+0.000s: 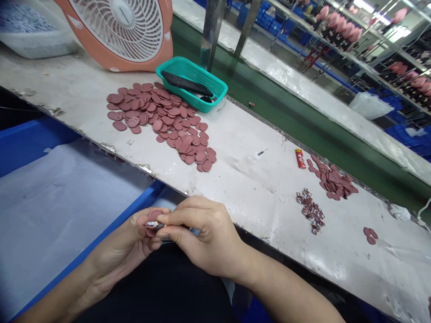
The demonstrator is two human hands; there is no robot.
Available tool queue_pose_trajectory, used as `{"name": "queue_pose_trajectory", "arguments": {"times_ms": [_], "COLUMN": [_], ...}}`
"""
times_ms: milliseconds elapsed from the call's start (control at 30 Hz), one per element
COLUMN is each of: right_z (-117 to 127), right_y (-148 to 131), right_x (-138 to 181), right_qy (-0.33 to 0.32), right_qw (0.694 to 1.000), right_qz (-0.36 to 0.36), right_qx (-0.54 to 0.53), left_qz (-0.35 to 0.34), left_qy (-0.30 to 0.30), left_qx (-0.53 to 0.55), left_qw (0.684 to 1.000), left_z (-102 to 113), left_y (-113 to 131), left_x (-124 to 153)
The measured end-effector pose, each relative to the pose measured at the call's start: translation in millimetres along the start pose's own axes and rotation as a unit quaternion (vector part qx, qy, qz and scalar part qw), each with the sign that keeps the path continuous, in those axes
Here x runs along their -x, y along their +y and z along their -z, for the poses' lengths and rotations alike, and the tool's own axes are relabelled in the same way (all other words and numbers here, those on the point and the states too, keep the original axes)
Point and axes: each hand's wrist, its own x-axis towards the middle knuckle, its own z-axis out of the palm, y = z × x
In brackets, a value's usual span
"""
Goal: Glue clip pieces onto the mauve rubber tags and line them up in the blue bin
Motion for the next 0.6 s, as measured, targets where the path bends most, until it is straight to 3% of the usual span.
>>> {"name": "queue_pose_trajectory", "arguments": {"times_ms": [300, 600], "right_z": [-3, -2], "right_y": [6, 0], "right_x": [-3, -14], "right_qy": [0.003, -0.010], "right_qw": [1.000, 1.000], "right_qz": [-0.008, -0.018], "right_qx": [-0.023, -0.002], "left_qz": [-0.001, -0.015], "left_qy": [0.004, -0.064], "left_qx": [0.015, -0.034], "left_qw": [1.000, 0.997], "left_z": [4, 14], "left_y": [0, 12], "left_x": [-3, -7]}}
